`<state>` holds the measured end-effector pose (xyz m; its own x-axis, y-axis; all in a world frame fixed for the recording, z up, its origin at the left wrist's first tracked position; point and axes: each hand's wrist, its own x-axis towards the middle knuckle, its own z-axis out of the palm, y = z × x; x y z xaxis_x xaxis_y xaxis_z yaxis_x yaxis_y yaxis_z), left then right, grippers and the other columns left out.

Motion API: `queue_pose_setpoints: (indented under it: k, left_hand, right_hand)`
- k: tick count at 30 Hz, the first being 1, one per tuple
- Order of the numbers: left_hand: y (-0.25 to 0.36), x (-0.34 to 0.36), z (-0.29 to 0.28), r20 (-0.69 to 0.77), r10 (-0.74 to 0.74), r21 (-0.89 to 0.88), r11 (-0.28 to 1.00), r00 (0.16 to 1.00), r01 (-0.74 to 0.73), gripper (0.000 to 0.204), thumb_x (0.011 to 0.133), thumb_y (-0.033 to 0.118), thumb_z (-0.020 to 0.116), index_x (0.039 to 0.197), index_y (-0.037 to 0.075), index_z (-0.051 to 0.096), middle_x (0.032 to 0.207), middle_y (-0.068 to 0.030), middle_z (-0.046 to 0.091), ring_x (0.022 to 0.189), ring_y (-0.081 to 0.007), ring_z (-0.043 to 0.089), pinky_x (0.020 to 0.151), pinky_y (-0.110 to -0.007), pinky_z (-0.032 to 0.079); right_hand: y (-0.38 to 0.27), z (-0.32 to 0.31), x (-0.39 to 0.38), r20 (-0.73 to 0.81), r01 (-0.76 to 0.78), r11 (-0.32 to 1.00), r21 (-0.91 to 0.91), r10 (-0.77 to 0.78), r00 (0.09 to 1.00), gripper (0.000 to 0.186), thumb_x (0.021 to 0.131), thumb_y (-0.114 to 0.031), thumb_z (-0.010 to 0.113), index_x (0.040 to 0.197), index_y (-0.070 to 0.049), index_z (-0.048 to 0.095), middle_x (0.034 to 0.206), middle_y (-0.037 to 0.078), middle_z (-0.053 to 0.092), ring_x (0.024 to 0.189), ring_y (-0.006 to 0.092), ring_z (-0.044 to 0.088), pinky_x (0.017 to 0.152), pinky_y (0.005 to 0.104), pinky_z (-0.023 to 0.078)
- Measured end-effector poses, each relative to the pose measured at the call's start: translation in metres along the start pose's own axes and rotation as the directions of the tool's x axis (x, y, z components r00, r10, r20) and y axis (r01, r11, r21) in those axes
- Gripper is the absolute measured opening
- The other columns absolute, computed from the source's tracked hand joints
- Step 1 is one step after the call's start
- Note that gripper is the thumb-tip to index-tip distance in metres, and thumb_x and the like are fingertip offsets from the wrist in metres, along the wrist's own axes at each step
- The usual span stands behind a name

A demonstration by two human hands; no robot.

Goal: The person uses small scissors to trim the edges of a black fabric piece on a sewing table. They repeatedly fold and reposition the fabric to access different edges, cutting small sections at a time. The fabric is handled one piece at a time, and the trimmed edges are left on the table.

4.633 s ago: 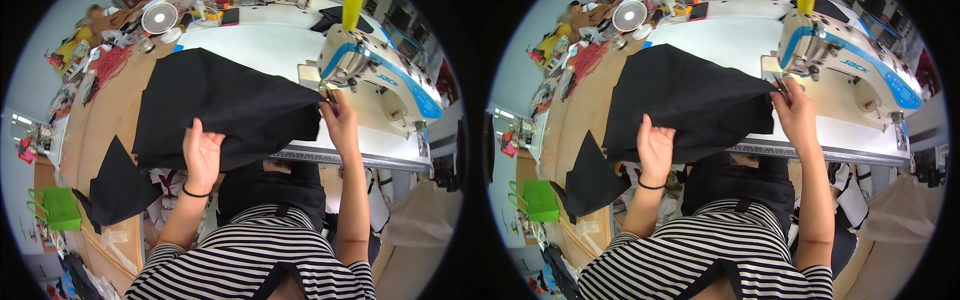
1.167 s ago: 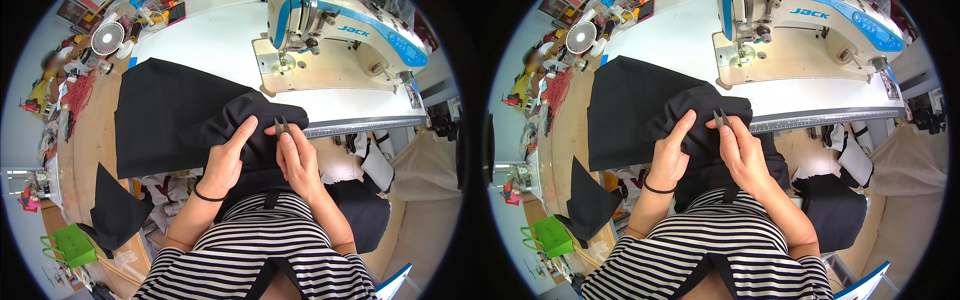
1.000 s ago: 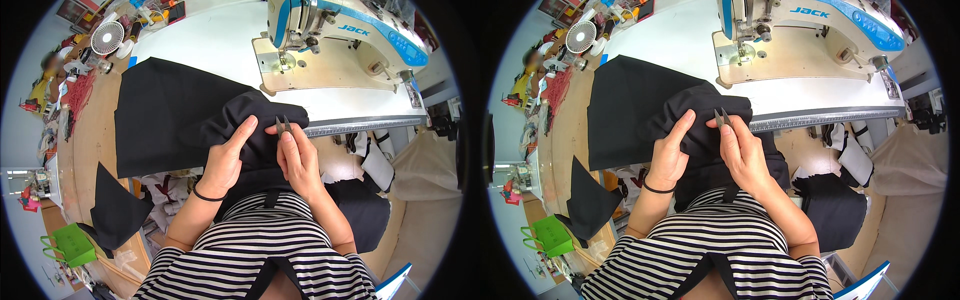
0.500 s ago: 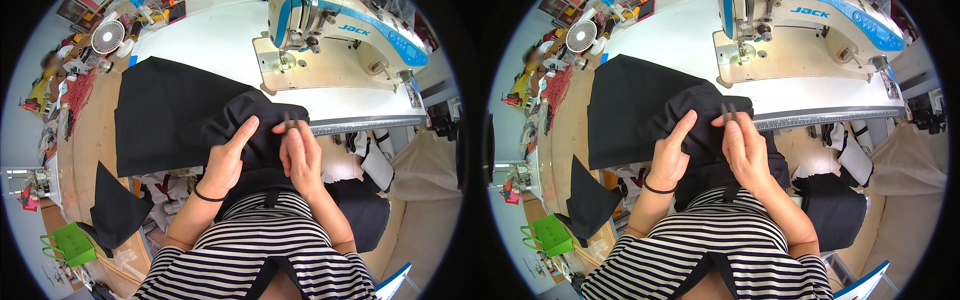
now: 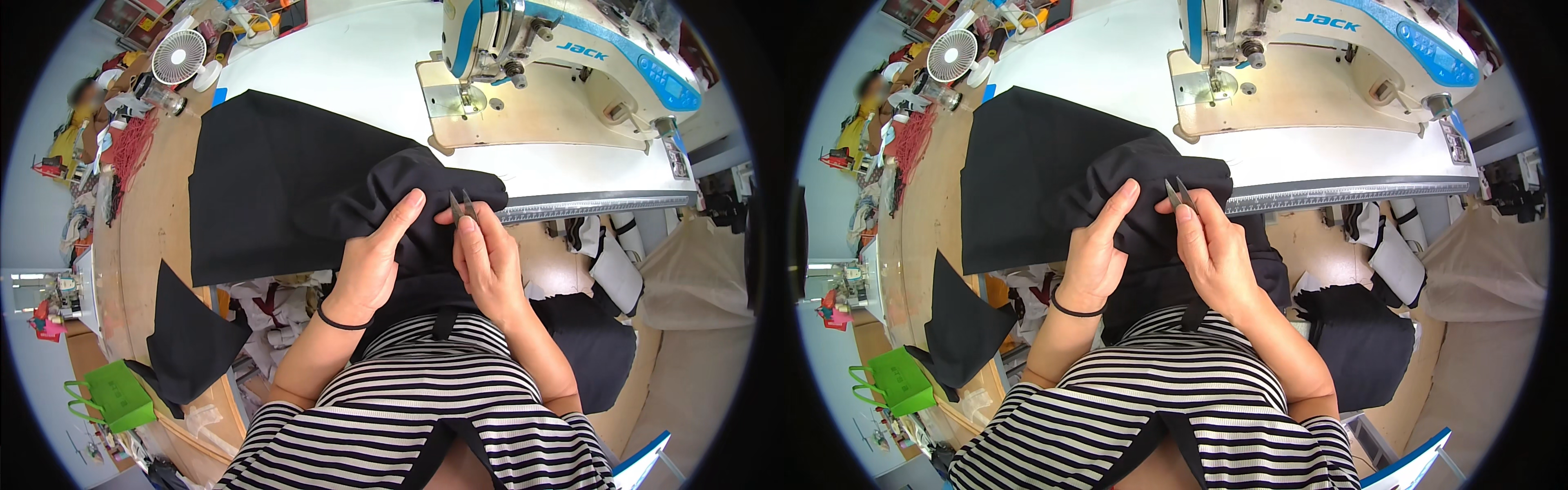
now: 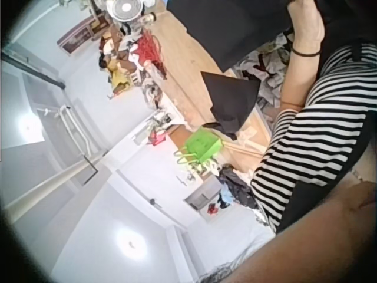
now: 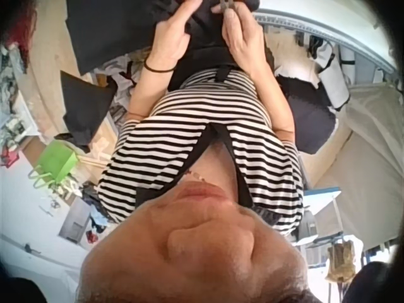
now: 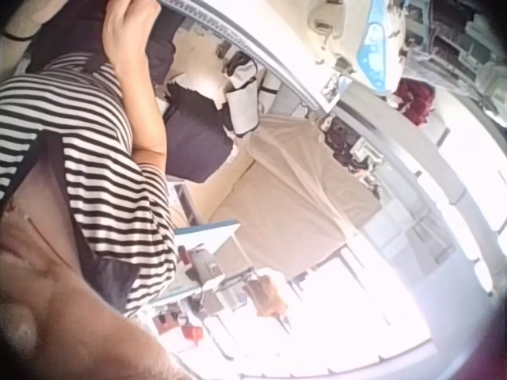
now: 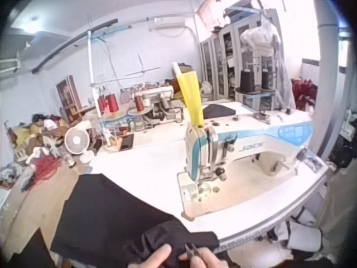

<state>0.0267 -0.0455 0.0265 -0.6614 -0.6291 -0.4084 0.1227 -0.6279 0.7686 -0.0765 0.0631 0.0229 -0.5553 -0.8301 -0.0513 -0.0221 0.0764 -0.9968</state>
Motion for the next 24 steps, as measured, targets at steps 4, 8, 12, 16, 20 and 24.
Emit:
queue_pose_setpoints:
  k: [4,8,12,16,20,24]
  left_hand:
    - [-0.002,-0.001,-0.001,0.017,0.028,-0.023,0.999,0.999,-0.027,0.032,0.087,0.013,0.06,0.114,-0.004,0.057,0.118,-0.0087,0.056,0.112,-0.0115,0.051,0.094,-0.021,0.038]
    - [0.0,0.0,0.001,0.011,0.017,-0.006,1.0,1.0,-0.017,0.031,0.086,0.012,0.06,0.113,-0.004,0.057,0.117,-0.0094,0.057,0.11,-0.0126,0.052,0.095,-0.022,0.039]
    - [0.0,-0.001,0.002,0.013,0.004,-0.01,1.0,1.0,-0.004,0.031,0.086,0.011,0.06,0.113,-0.005,0.057,0.118,-0.0106,0.056,0.112,-0.0142,0.052,0.097,-0.024,0.038]
    - [-0.006,0.001,-0.001,0.043,0.028,-0.028,0.999,0.999,-0.027,0.031,0.087,0.011,0.059,0.113,-0.006,0.056,0.117,-0.0109,0.057,0.112,-0.0143,0.052,0.097,-0.024,0.038]
    - [-0.007,0.0,-0.001,0.063,0.043,-0.004,0.999,0.997,-0.043,0.032,0.087,0.012,0.059,0.113,-0.006,0.056,0.118,-0.0111,0.056,0.113,-0.0141,0.051,0.097,-0.023,0.038]
    - [-0.015,0.001,-0.01,0.15,0.209,0.077,0.972,0.966,-0.222,0.033,0.088,0.014,0.059,0.114,-0.006,0.056,0.119,-0.0096,0.056,0.113,-0.0127,0.051,0.095,-0.02,0.038]
  right_hand:
    - [-0.002,0.002,-0.001,-0.017,0.006,1.0,0.009,-0.006,1.0,0.022,0.097,-0.017,0.038,0.096,-0.002,0.053,0.051,-0.003,0.039,0.046,0.0031,0.035,0.044,0.0203,0.03]
    - [0.006,0.002,-0.001,-0.076,0.068,0.981,0.179,-0.055,0.996,0.023,0.098,-0.019,0.035,0.094,-0.002,0.051,0.05,-0.003,0.04,0.042,0.0025,0.034,0.041,0.0181,0.027]
    - [0.008,-0.002,0.003,-0.241,0.199,0.96,0.198,-0.15,0.959,0.014,0.094,-0.015,0.046,0.097,-0.002,0.051,0.055,-0.004,0.039,0.043,0.0019,0.031,0.041,0.0165,0.025]
    - [0.008,-0.001,0.009,-0.291,0.152,0.982,-0.116,-0.18,0.94,0.024,0.08,-0.009,0.069,0.096,-0.004,0.051,0.057,-0.005,0.041,0.05,0.0024,0.031,0.046,0.017,0.028]
    - [0.009,-0.002,0.014,-0.262,0.215,0.929,-0.3,-0.297,0.918,0.021,0.082,-0.01,0.066,0.094,-0.004,0.051,0.061,0.0,0.05,0.051,0.0048,0.041,0.049,0.0197,0.036]
    - [0.004,-0.009,0.014,-0.301,0.214,0.912,-0.35,-0.326,0.896,0.016,0.087,-0.012,0.059,0.092,-0.001,0.049,0.066,0.005,0.056,0.054,0.0102,0.05,0.052,0.0242,0.043]
